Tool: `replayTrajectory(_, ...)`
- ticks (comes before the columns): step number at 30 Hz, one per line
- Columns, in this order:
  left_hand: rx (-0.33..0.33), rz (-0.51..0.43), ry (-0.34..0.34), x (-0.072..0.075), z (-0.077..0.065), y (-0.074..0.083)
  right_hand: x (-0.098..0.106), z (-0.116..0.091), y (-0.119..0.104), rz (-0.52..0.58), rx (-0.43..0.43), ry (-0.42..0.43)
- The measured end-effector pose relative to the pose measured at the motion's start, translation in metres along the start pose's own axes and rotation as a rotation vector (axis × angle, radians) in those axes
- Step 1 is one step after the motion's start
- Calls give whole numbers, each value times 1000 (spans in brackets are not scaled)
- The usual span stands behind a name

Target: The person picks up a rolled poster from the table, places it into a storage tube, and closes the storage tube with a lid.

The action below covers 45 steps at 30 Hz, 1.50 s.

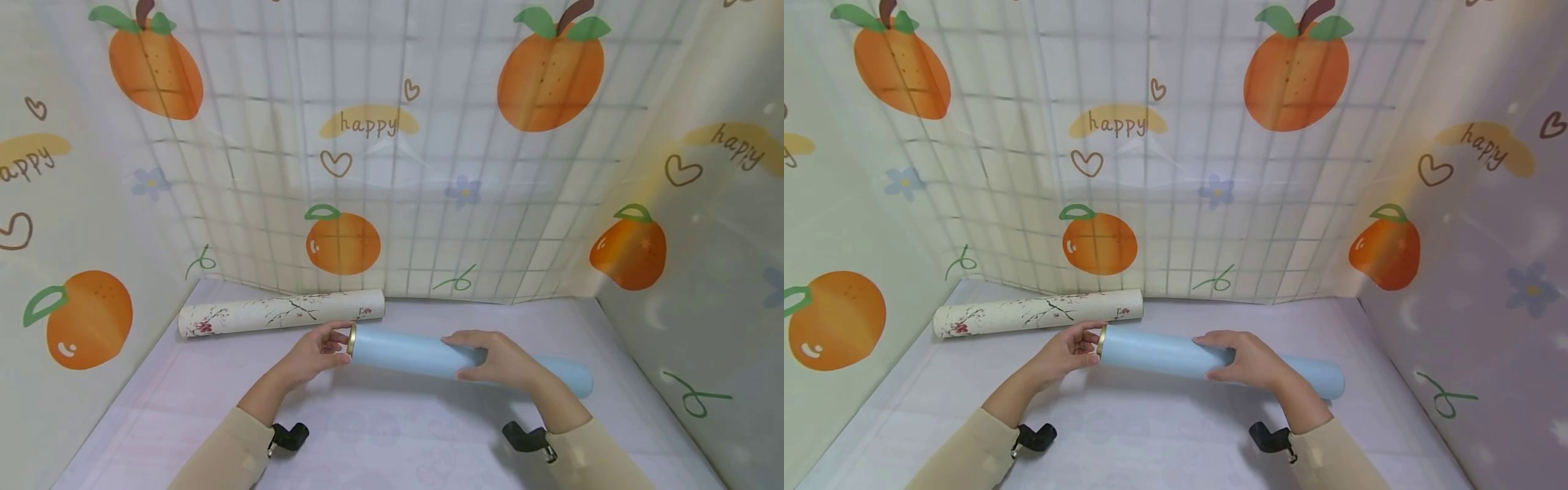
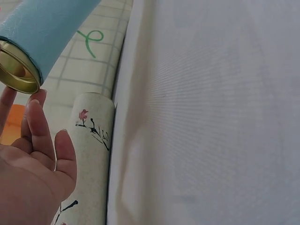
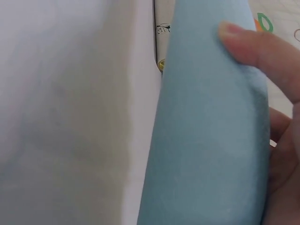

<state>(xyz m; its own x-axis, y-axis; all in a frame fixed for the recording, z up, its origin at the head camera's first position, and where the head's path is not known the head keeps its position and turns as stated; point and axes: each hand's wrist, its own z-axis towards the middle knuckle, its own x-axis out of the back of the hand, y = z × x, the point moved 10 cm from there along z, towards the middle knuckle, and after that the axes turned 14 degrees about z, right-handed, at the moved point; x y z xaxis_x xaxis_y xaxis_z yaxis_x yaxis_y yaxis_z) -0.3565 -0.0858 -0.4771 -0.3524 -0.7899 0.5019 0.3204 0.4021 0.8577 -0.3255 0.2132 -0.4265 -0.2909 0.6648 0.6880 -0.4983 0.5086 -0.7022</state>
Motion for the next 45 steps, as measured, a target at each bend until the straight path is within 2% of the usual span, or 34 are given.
replayTrajectory(9,0,-18,5,-1,-1,4,0,-1,3,45,-10,10)
replayTrajectory(21,13,-44,32,-3,0,2,1,-3,2,40,-6,22)
replayTrajectory(30,20,-56,35,0,-3,12,4,-3,5,86,-56,30)
replayTrajectory(45,24,-68,63,-5,1,6,4,-2,4,106,-58,24)
